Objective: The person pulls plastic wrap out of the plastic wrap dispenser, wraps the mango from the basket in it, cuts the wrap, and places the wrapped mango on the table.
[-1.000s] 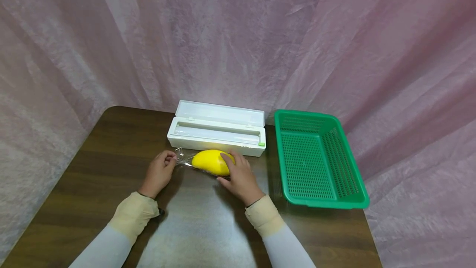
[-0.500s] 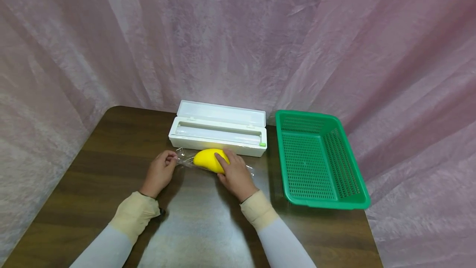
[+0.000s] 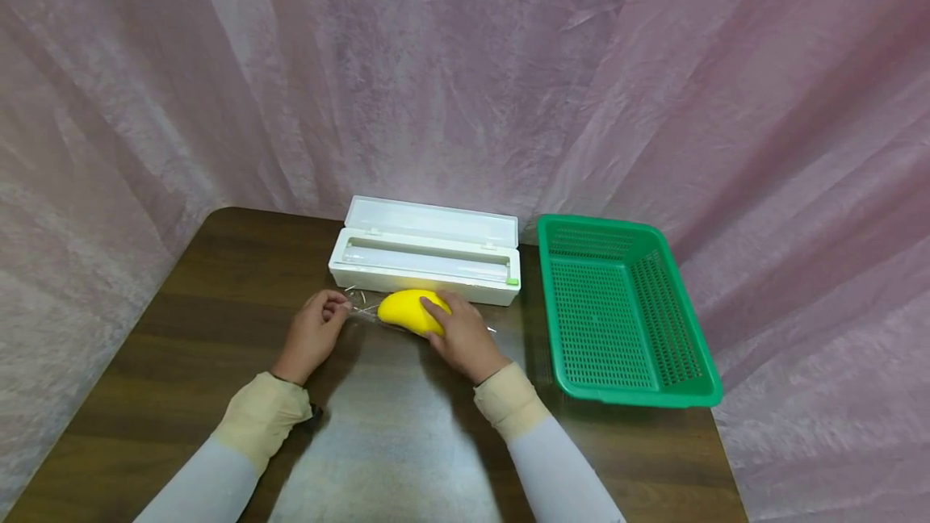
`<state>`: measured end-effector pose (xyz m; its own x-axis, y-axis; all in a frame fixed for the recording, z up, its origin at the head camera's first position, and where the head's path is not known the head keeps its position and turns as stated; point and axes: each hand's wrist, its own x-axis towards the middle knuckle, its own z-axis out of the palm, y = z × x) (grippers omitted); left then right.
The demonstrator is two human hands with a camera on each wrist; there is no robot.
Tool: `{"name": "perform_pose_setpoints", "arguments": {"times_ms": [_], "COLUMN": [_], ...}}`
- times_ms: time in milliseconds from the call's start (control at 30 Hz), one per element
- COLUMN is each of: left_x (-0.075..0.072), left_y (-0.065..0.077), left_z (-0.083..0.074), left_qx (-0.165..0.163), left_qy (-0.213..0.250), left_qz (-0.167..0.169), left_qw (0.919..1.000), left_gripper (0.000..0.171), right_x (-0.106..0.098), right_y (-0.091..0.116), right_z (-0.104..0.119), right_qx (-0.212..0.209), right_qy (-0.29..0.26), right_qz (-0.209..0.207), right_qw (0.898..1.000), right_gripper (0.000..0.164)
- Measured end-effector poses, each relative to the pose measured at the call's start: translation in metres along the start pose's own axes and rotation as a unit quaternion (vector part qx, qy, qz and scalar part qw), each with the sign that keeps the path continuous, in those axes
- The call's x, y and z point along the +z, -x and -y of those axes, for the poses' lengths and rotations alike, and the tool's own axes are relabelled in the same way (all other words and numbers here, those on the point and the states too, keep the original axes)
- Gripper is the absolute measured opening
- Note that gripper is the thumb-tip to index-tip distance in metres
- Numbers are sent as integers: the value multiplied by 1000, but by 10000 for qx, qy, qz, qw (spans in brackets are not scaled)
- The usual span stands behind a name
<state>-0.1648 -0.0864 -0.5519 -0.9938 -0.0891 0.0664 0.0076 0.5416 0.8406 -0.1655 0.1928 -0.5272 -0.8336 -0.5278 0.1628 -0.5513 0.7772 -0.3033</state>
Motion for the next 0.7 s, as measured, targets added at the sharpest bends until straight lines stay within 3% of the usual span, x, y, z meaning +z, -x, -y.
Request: {"name": "perform_pose_setpoints", "arguments": {"times_ms": [167,300,467,700], "left_x": [-2,-3,-3,-3], "left_y": [-1,0,0,1], "left_z": [-2,-3,-5,-8], "left_qx": [63,279,353,276], "left_qy": [-195,-414,-284,-219], "left_qz": [275,373,74,-261], "left_qw": [9994,9981,9989,9990], "left_gripper": [43,40,24,16], "right_x": [-4,-8,-13,-18], "right_y": [-3,-6,-8,-7], "right_z": [-4,-6,-9,-13], "right_qx": [31,124,273,227], "right_qy": [-418,-613,-991,-1171], "right_qz": [197,402,688,967], "right_qw": [9989,9972,9923,9881], "right_gripper": [56,56,56,58]}}
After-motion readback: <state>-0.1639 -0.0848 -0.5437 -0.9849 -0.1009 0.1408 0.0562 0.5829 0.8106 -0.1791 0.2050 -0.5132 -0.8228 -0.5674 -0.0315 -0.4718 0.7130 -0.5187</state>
